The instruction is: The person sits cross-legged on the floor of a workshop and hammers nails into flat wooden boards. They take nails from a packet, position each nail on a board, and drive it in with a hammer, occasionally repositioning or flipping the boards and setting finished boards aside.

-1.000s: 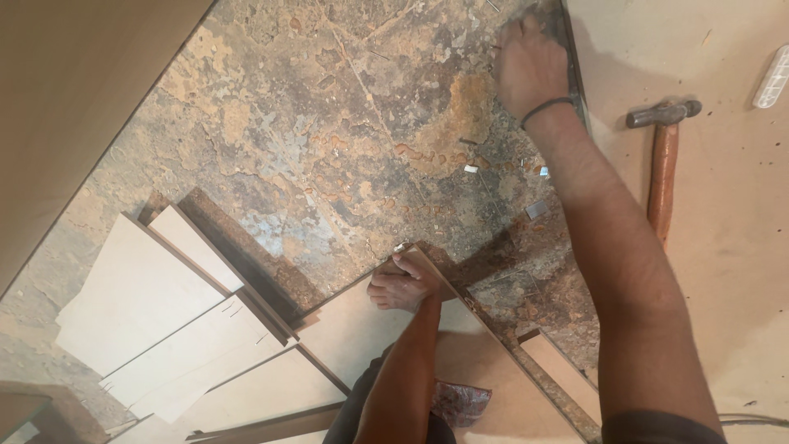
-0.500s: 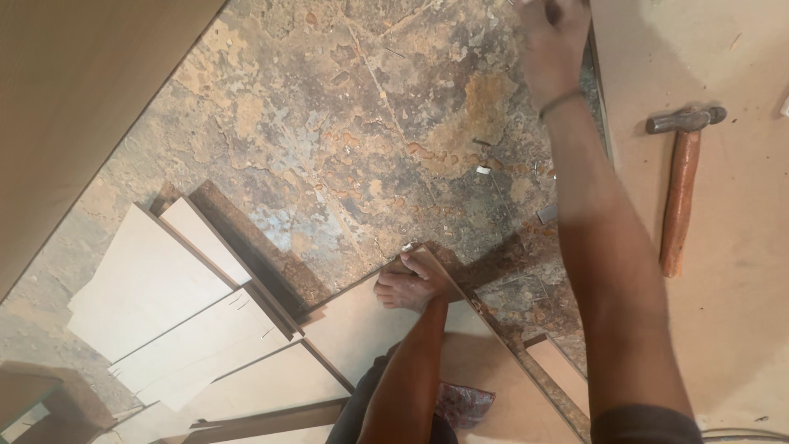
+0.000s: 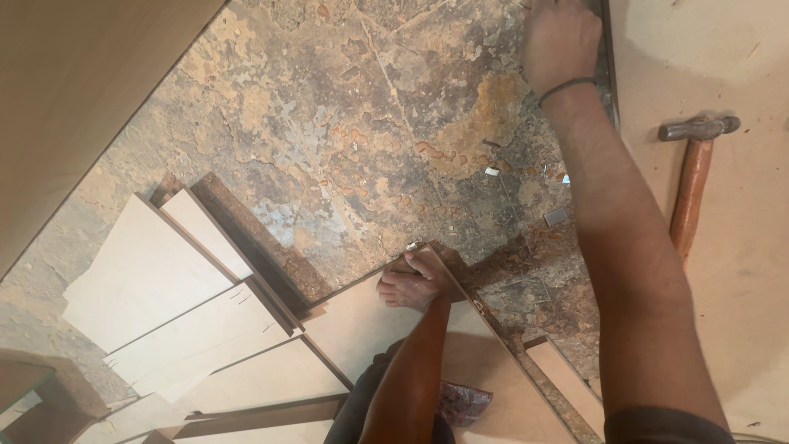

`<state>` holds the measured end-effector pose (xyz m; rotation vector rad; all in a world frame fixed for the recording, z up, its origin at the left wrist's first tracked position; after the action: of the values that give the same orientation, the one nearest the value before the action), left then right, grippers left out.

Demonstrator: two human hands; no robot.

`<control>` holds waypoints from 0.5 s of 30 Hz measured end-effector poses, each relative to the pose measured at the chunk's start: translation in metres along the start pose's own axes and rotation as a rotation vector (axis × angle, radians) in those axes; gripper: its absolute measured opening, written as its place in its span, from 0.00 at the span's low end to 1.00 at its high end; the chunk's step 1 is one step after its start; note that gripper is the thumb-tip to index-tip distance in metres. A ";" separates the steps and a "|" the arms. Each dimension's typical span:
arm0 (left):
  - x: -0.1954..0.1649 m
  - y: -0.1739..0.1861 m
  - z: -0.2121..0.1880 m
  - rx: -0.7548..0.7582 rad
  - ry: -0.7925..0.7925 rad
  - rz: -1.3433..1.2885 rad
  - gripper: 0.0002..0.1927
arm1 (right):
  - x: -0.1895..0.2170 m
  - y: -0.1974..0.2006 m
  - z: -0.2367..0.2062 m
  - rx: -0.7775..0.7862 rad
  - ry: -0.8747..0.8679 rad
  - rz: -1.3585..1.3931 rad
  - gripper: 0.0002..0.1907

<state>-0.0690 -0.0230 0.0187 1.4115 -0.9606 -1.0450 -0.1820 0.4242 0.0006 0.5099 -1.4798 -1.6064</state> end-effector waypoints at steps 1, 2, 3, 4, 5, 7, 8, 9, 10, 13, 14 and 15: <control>-0.001 0.001 0.000 -0.026 -0.022 -0.012 0.33 | 0.002 -0.001 0.000 -0.001 0.011 -0.043 0.04; -0.002 0.002 -0.001 -0.052 -0.045 -0.027 0.32 | 0.005 -0.001 0.000 -0.005 0.022 -0.087 0.02; -0.004 0.004 -0.001 -0.087 -0.069 -0.027 0.33 | 0.008 0.002 -0.001 -0.008 0.034 -0.132 0.02; -0.006 0.006 -0.001 -0.125 -0.091 -0.025 0.33 | 0.005 0.005 -0.003 0.047 -0.082 0.146 0.04; -0.008 0.008 -0.002 -0.161 -0.118 -0.023 0.34 | 0.004 0.008 -0.006 0.098 -0.204 0.422 0.07; -0.006 0.005 -0.001 -0.120 -0.046 -0.019 0.34 | 0.005 0.015 -0.022 0.156 -0.496 1.060 0.08; -0.004 0.003 -0.001 -0.104 0.001 -0.016 0.34 | 0.011 0.015 -0.029 0.180 -0.651 1.432 0.07; -0.006 0.001 0.001 -0.102 -0.011 -0.031 0.34 | 0.024 0.011 -0.037 0.222 -0.817 1.806 0.06; -0.004 0.002 -0.001 -0.092 -0.018 -0.032 0.34 | 0.037 0.014 -0.043 0.264 -0.818 1.843 0.07; -0.001 0.001 -0.002 -0.093 -0.049 -0.016 0.36 | 0.073 0.004 -0.041 0.341 -0.819 1.760 0.09; 0.000 0.001 -0.002 -0.104 -0.062 -0.009 0.36 | 0.085 -0.006 -0.037 0.363 -0.836 1.602 0.08; 0.000 -0.001 -0.002 -0.106 -0.079 -0.018 0.36 | 0.095 -0.015 -0.032 0.390 -0.853 1.446 0.07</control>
<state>-0.0674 -0.0226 0.0181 1.3019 -0.9368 -1.1558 -0.2128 0.3279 0.0036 -1.0275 -1.9695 -0.2944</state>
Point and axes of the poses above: each hand's wrist, its own z-axis towards the middle knuckle, its own y-axis out of the back of the hand, x = y × z, the point moved 6 cm from there along z, towards the middle knuckle, and after that the axes turned 5 degrees about -y, right-handed, at the moved point
